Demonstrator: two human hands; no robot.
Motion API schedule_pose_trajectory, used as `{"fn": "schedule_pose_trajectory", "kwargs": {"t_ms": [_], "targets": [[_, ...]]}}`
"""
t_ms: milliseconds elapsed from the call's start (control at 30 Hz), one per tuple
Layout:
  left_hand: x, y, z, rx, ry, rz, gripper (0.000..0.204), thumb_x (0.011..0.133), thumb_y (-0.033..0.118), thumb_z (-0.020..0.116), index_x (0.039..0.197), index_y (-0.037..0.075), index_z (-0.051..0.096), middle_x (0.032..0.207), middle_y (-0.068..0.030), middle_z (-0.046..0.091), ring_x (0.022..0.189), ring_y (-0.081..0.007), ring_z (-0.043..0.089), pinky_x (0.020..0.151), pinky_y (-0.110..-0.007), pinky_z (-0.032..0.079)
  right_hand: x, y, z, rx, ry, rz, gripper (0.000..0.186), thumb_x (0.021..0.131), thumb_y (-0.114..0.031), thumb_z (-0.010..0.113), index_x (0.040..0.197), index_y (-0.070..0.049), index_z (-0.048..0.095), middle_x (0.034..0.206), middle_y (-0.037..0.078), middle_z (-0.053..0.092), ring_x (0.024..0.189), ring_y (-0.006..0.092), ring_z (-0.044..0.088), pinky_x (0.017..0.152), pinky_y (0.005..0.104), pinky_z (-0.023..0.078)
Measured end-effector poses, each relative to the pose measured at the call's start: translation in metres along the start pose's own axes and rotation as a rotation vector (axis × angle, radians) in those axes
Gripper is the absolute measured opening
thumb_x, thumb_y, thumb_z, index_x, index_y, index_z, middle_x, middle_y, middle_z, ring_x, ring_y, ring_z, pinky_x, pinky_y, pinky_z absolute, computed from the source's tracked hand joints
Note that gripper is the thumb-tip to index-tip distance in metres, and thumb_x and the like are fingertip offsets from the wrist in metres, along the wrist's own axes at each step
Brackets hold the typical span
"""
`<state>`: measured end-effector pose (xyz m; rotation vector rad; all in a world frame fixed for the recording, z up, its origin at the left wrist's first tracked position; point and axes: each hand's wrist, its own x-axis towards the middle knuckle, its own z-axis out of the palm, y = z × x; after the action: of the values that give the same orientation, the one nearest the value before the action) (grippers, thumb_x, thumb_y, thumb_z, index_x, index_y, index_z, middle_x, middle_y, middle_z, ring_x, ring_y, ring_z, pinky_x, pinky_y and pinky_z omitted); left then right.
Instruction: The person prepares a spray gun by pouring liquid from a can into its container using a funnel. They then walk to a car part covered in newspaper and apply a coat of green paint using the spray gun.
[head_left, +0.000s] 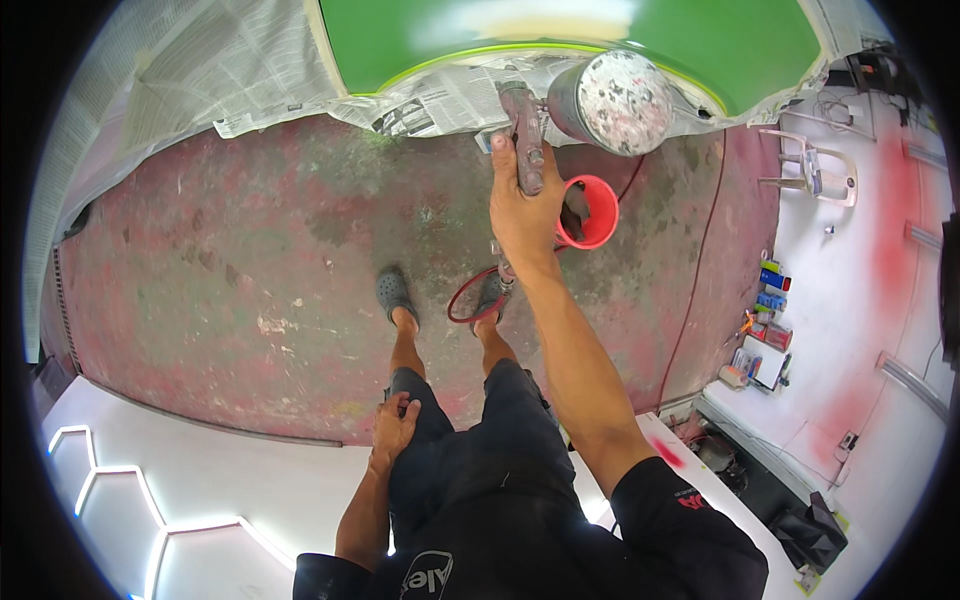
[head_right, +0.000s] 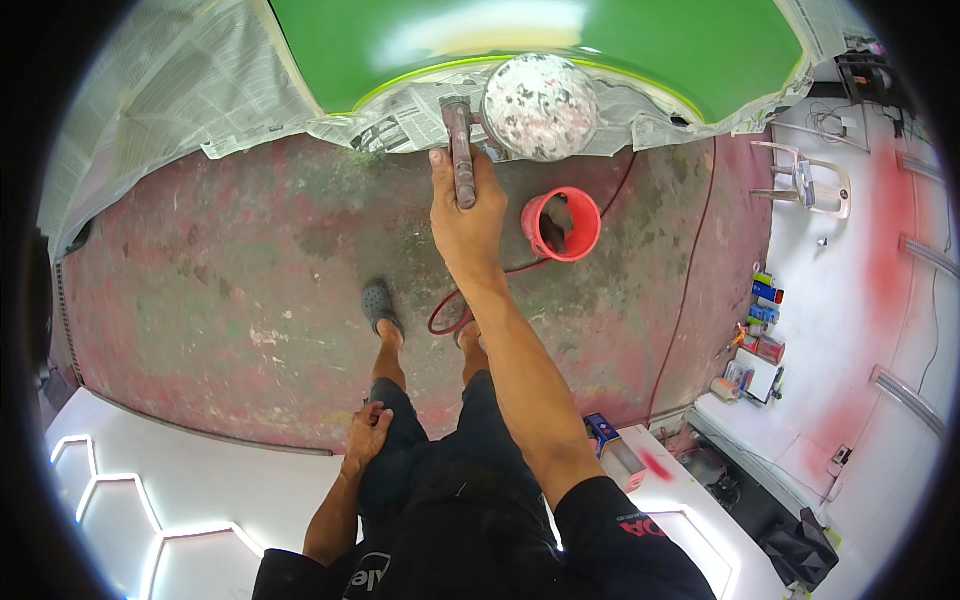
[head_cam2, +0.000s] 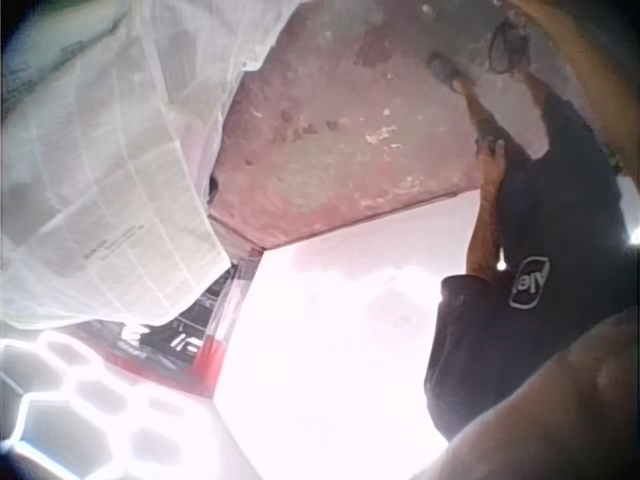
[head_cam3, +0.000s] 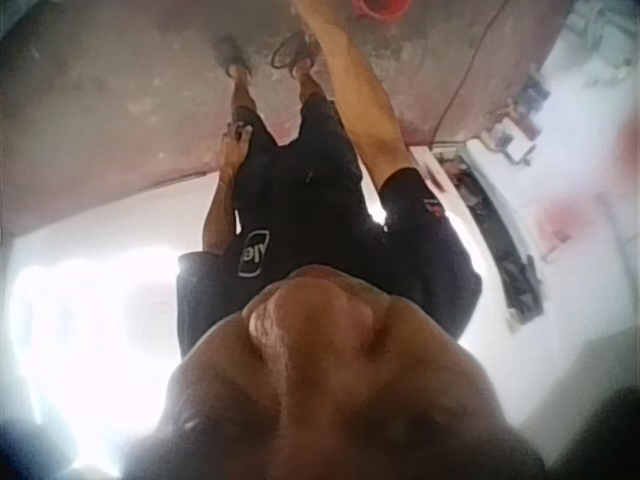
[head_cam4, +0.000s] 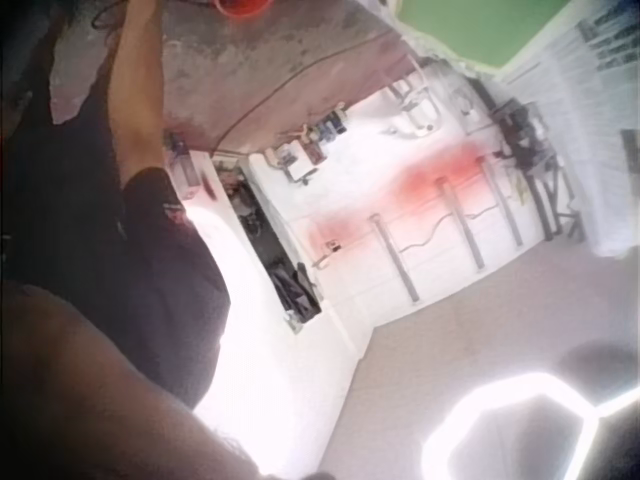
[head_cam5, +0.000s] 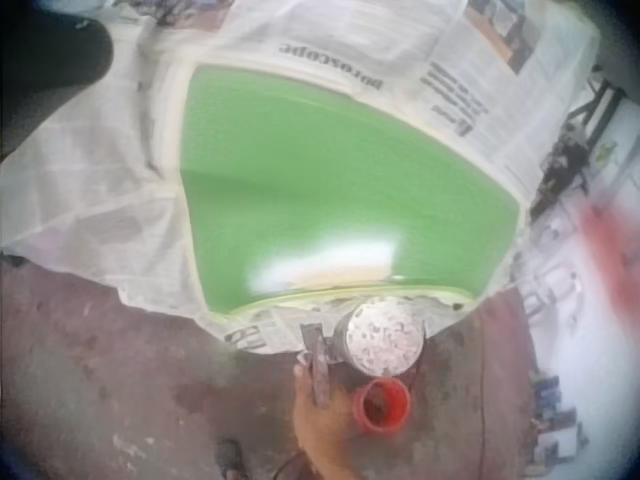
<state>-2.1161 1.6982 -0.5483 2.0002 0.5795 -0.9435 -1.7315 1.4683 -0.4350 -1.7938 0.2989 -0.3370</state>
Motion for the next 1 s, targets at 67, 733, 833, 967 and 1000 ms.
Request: {"fn": "schedule_pose_trajectory", "kwargs": {"t_ms": [67,733,833,967,1000], "targets": [[0.000,0.002,-0.001,0.009,0.004,0.012,0.050,0.098,0.038,0.072,0.129,-0.001,0.068,0.110,-0.0212,0.074,0.101,-0.0308,0.071,0.091,-0.041,0.056,0.001,0.002,-0.004,0.022,-0.002,-0.026,0.030,0.103,-0.025,0.072,0.111,0.003,0.067,0.073,0.004,0.063,0.066,0.0108,0.055,0.060,0.0302,0.046],[0.005,0.009,0.010,0.013,-0.048,0.006,0.047,0.097,0.035,0.072,0.129,-0.001,0.068,0.114,-0.0216,0.074,0.107,-0.0337,0.069,0.097,-0.042,0.054,0.027,0.010,-0.058,0.049,0.089,-0.058,0.027,0.103,-0.024,0.072,0.106,0.002,0.066,0.074,0.001,0.062,0.066,0.0082,0.054,0.059,0.0282,0.045],[0.006,0.003,0.013,0.009,-0.065,0.000,0.047,0.097,0.035,0.071,0.129,0.001,0.069,0.114,-0.0209,0.073,0.109,-0.0350,0.067,0.098,-0.044,0.053,0.031,0.009,-0.070,0.051,0.121,-0.052,0.029,0.104,-0.026,0.071,0.106,0.002,0.065,0.075,0.001,0.063,0.067,0.0075,0.054,0.060,0.0275,0.044],[0.007,0.012,0.012,0.046,-0.082,-0.007,0.048,0.097,0.037,0.070,0.129,0.001,0.069,0.114,-0.0214,0.074,0.110,-0.0351,0.067,0.098,-0.044,0.053,0.039,0.014,-0.087,0.025,0.181,-0.037,0.032,0.104,-0.029,0.071,0.108,0.003,0.065,0.077,0.001,0.063,0.069,0.0069,0.054,0.061,0.0271,0.044],[0.007,0.013,0.012,0.051,-0.085,-0.005,0.048,0.097,0.037,0.070,0.129,0.001,0.069,0.114,-0.0214,0.074,0.110,-0.0353,0.067,0.098,-0.045,0.053,0.040,0.017,-0.091,0.028,0.193,-0.032,0.033,0.104,-0.029,0.071,0.108,0.003,0.065,0.078,0.001,0.064,0.070,0.0068,0.055,0.061,0.0272,0.044]]}}
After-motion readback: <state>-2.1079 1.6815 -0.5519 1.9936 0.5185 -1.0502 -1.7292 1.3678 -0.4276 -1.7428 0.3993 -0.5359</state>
